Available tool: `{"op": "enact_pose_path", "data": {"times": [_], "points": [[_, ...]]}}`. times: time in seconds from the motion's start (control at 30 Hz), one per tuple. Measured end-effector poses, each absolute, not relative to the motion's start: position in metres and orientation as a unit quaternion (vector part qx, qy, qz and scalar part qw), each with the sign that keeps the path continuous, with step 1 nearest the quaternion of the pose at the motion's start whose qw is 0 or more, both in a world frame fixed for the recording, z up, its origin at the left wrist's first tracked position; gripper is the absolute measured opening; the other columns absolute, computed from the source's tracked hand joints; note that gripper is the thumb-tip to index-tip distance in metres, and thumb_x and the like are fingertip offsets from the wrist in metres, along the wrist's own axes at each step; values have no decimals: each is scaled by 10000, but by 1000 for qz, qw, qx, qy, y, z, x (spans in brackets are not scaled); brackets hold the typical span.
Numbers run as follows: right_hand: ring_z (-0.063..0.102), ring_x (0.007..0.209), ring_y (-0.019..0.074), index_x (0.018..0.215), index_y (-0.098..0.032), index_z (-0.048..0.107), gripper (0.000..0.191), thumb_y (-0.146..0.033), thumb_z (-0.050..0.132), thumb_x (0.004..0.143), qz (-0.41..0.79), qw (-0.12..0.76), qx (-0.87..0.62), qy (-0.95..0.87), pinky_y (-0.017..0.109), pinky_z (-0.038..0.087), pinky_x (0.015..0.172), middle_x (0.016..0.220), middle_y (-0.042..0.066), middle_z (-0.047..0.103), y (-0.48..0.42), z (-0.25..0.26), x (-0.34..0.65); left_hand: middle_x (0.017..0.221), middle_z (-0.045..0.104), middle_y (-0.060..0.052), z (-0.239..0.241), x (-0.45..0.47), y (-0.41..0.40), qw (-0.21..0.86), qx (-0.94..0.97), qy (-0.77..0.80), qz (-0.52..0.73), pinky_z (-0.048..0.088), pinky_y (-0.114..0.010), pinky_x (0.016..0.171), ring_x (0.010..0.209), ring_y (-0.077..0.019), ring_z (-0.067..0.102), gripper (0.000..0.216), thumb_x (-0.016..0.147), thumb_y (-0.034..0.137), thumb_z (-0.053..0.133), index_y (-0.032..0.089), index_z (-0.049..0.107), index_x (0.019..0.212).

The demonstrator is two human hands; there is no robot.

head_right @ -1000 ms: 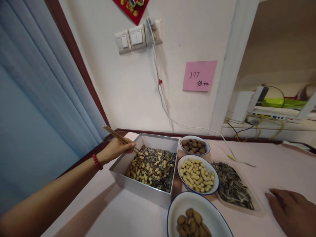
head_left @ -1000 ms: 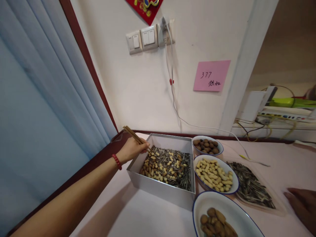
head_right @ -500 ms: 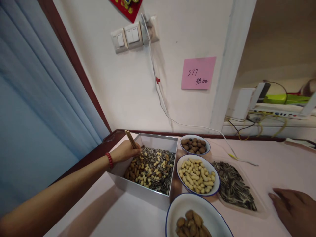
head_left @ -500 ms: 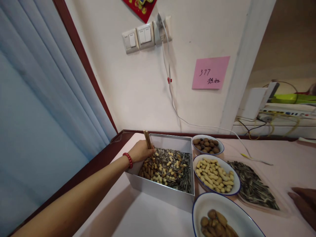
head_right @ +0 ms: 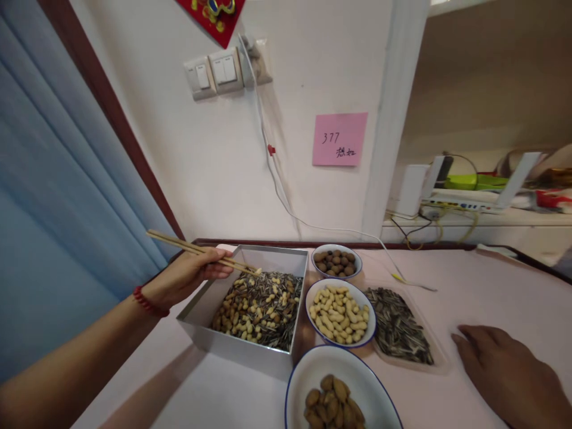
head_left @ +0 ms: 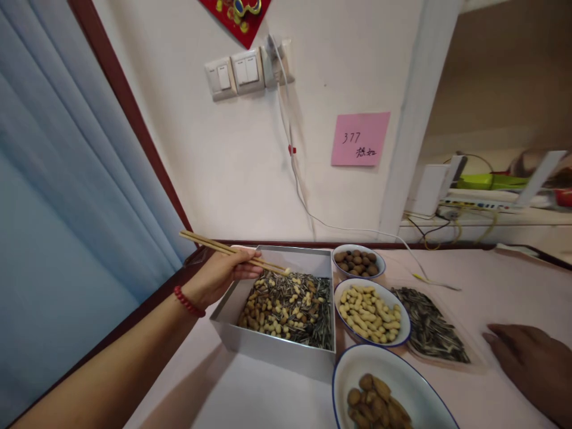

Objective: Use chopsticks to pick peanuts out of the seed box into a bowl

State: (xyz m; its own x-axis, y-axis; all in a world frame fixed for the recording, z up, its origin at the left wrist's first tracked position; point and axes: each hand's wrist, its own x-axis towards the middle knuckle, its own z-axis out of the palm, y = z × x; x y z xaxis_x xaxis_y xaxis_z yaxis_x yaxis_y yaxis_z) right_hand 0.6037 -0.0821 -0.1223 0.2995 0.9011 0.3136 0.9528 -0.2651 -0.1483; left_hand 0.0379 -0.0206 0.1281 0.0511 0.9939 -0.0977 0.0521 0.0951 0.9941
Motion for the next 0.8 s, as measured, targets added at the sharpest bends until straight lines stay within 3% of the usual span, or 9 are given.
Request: {"op": "enact_pose_path", "data": {"times": [0.17, 0.4, 0.7, 0.8], "points": [[619, 1111, 301, 1077, -223, 703, 552, -507, 254, 924, -72, 139, -791, -591, 441, 513, 914, 1202, 133, 657, -91, -103, 586, 842, 760, -97, 142, 107, -27, 590, 527, 425, 441, 613, -289, 741, 756, -184, 730, 129, 881, 183, 626, 102, 726, 884], [606, 1107, 320, 1117, -198, 685, 564, -513, 258, 926, -63, 140, -796, -586, 484, 532, 844, 1206, 119, 652, -96, -88, 574, 776, 737, -82, 117, 193, -28, 536, 666, 416, 310, 594, -314, 706, 728, -194, 711, 100, 837, 221, 676, 128, 709, 830], [602, 1113, 324, 1082, -218, 699, 580, -508, 227, 912, -56, 143, -796, -585, 479, 511, 881, 1222, 150, 642, -93, -95, 579, 925, 770, -97, 148, 113, -30, 482, 650, 433, 398, 593, -377, 832, 852, -233, 731, 306, 793, 385, 742, 127, 708, 955], [607, 1099, 326, 1036, -253, 710, 564, -526, 239, 885, -53, 148, -798, -582, 486, 497, 921, 1212, 146, 650, -92, -99, 583, 870, 767, -80, 139, 76, -25, 426, 654, 501, 372, 593, -354, 802, 832, -227, 724, 305, 771, 409, 753, 135, 720, 902]]}}
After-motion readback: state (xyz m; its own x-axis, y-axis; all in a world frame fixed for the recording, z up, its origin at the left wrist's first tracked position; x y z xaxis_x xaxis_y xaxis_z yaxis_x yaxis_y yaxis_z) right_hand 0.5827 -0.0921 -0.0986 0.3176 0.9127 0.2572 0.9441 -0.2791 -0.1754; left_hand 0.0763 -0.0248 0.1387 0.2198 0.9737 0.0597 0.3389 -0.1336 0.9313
